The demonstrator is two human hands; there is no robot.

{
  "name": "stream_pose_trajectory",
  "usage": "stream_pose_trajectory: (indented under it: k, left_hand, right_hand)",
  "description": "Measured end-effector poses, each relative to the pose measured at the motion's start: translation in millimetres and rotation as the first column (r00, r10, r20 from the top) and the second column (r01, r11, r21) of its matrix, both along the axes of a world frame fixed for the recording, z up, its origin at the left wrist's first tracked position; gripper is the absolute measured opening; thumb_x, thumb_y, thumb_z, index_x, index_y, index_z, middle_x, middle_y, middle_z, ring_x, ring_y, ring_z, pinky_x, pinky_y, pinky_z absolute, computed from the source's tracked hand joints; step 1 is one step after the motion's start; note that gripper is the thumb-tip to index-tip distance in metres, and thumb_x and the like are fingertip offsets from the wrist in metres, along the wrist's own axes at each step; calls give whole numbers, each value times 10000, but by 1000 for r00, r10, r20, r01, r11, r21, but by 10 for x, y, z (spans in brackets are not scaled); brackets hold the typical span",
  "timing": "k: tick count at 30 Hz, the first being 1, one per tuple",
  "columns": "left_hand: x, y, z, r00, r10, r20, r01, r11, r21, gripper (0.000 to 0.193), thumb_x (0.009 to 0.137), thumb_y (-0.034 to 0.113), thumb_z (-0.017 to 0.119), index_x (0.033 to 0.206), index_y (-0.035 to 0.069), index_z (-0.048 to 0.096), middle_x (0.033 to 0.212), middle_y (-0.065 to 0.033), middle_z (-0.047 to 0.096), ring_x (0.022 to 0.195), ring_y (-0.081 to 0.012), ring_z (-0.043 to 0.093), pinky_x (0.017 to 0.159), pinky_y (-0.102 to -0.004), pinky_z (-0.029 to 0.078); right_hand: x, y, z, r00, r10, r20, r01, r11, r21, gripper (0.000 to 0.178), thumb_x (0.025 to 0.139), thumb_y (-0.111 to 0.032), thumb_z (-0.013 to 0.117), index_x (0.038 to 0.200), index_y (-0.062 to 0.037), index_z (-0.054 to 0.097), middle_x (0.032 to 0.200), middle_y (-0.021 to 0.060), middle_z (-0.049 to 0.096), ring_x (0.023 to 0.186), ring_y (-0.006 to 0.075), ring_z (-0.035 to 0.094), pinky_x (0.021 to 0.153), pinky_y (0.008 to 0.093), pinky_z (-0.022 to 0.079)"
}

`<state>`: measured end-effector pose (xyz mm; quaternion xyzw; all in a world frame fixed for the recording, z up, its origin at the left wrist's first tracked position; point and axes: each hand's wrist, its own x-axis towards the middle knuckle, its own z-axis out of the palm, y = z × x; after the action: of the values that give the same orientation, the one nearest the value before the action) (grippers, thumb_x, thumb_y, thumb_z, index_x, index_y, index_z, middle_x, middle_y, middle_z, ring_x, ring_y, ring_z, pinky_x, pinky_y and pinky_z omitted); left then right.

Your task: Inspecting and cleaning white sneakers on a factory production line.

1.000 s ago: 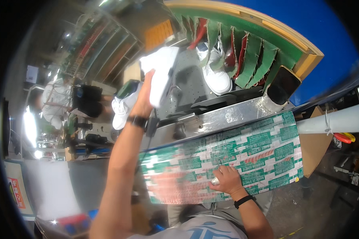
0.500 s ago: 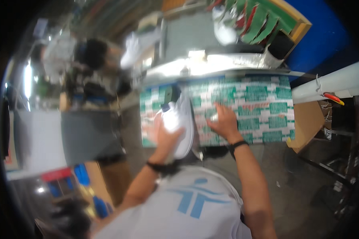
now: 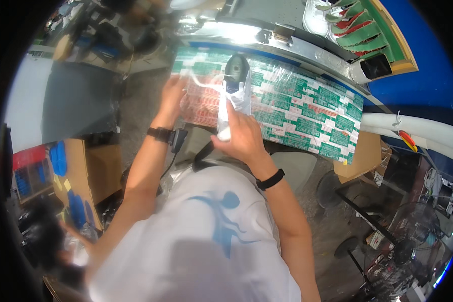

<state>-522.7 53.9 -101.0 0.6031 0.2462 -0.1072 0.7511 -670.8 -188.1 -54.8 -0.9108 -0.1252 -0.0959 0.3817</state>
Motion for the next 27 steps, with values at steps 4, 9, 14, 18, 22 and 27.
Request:
stream_pose_trajectory:
  k: [4,9,14,18,22,27]
  left_hand:
    - [-83,-315,-26,757,-502,419,217,797,563,502,990,186,823,1427,10,648,1252,-155,722,1077,-226,715,924,-407,610]
    - [-233,-558,-52,722,-691,25,534,580,616,297,998,151,829,1245,24,724,1088,-94,760,865,-159,722,765,-353,611]
    - [-137,-496,162,738,-674,-24,673,738,-40,222,1002,191,822,1160,46,762,925,-18,755,756,-97,695,599,-277,547]
    - [49,-452,792,718,-672,185,693,660,-290,226,1043,190,742,1205,34,751,949,0,735,764,-85,674,586,-251,517]
    - [697,-341,780,812,-266,519,576,509,-640,230,1077,182,718,1255,37,700,1077,-47,738,953,-151,734,786,-273,600]
    - [872,-188,449,932,77,353,101,882,-460,578,1044,270,783,1544,82,560,1481,-181,655,1472,-388,591,1247,-474,510]
  right_hand:
    - [129,-34,-64,997,10,-73,-14,998,-55,1039,784,-342,923,1633,52,473,1069,185,734,946,387,720,823,478,572]
    - [-147,-158,-94,975,-47,-219,67,994,86,996,794,-316,908,1624,50,497,1079,169,736,1001,373,736,898,451,590]
    - [-94,-74,-76,983,-30,-181,44,996,75,987,793,-305,908,1628,39,509,1087,137,745,983,347,752,900,438,602]
    - [201,-42,-97,985,-16,-173,23,999,40,985,796,-291,909,1634,33,505,1089,123,748,983,345,750,894,431,600]
    - [599,-437,-316,920,-389,57,385,920,71,807,944,-277,824,1602,78,519,1141,143,761,1026,320,757,916,422,598]
    - [511,-767,-89,847,-520,-105,530,820,216,688,1110,-304,642,1614,132,473,1246,270,735,1065,287,724,954,405,587]
